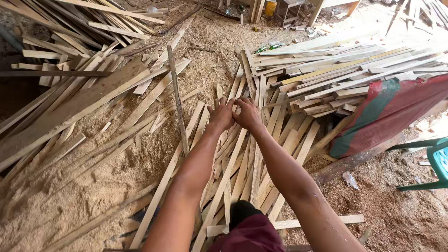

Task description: The person marks several small wooden planks with a pencil and square, then retrieves a hammer and nails from a box. They drive nails into the planks to join them into a small frame-like structure on a workbench.

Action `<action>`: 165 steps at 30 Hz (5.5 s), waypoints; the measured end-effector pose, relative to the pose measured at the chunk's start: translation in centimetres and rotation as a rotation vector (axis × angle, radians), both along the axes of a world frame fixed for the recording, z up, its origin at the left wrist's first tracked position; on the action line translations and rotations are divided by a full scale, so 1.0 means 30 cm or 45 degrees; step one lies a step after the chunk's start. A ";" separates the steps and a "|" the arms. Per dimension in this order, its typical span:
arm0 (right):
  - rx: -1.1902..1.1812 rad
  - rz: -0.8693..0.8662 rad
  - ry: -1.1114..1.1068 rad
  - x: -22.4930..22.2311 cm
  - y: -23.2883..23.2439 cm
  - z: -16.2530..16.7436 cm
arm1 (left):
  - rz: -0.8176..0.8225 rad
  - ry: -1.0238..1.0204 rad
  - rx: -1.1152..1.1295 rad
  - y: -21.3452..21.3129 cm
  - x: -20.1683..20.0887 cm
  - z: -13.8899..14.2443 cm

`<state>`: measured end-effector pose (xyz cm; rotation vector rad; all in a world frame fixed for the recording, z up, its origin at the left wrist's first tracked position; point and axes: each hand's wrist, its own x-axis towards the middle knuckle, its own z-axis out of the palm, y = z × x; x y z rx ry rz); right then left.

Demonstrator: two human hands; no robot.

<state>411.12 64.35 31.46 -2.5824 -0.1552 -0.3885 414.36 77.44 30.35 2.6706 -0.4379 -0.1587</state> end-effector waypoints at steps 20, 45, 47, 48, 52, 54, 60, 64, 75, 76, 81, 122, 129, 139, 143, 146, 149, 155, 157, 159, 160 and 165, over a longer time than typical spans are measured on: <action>0.103 0.021 -0.052 1.958 -0.396 0.008 | 0.030 -0.019 -0.009 -0.407 1.969 -0.044; 0.158 -0.472 -0.010 4.287 -1.019 0.019 | -0.374 -0.016 0.091 -0.963 4.442 0.029; 0.157 -0.497 -0.019 4.473 -1.069 0.010 | -0.386 -0.004 0.073 -1.020 4.648 0.029; 0.137 -0.499 -0.043 4.573 -1.094 -0.005 | -0.389 0.000 0.060 -1.053 4.756 0.018; 0.189 -0.561 0.001 5.029 -1.228 -0.081 | -0.430 -0.053 0.049 -1.225 5.239 -0.057; 0.191 -0.567 -0.005 5.257 -1.308 -0.118 | -0.464 -0.050 0.022 -1.324 5.477 -0.099; 0.216 -0.667 0.007 5.836 -1.540 -0.167 | -0.592 0.057 0.092 -1.592 6.034 -0.154; 0.185 -0.769 -0.021 6.061 -1.715 -0.228 | -0.669 0.087 0.076 -1.790 6.351 -0.152; 0.213 -1.194 0.069 6.902 -2.167 -0.475 | -1.054 0.170 0.152 -2.349 7.245 -0.290; 0.212 -1.231 0.060 6.946 -2.197 -0.483 | -1.070 0.227 0.186 -2.351 7.282 -0.315; 0.307 -1.440 0.237 7.145 -2.441 -0.444 | -1.229 0.275 0.233 -2.690 7.532 -0.207; 0.134 -2.194 -0.049 7.542 -6.265 -0.661 | -1.966 0.167 0.112 -6.761 8.025 -0.529; 0.201 -2.167 -0.039 7.367 -7.060 -0.810 | -1.930 0.172 0.177 -7.533 7.881 -0.576; 0.131 -2.197 -0.027 7.162 -8.161 -0.673 | -1.970 0.224 0.099 -8.602 7.662 -0.528; 0.165 -2.227 -0.075 7.138 -8.561 -0.713 | -2.040 0.244 0.099 -9.028 7.632 -0.552; 0.180 -2.317 -0.096 7.132 -8.901 -0.782 | -2.120 0.244 0.114 -9.381 7.618 -0.569; 0.265 -2.398 -0.079 7.146 -9.232 -0.849 | -2.198 0.244 0.149 -9.709 7.584 -0.575; 0.275 -2.516 -0.138 7.092 -9.847 -0.734 | -2.324 0.157 0.065 -10.440 7.522 -0.457; 0.211 -2.622 -0.104 7.050 -9.985 -0.681 | -2.364 0.167 0.043 -10.588 7.454 -0.443; 0.230 -2.650 -0.180 6.967 -10.136 -0.628 | -2.360 0.215 0.031 -10.756 7.378 -0.434; 0.265 -2.650 -0.211 6.940 -10.195 -0.634 | -2.381 0.214 0.039 -10.825 7.336 -0.449; 0.250 -2.726 -0.311 6.686 -10.517 -0.789 | -2.414 0.219 0.058 -11.179 7.063 -0.623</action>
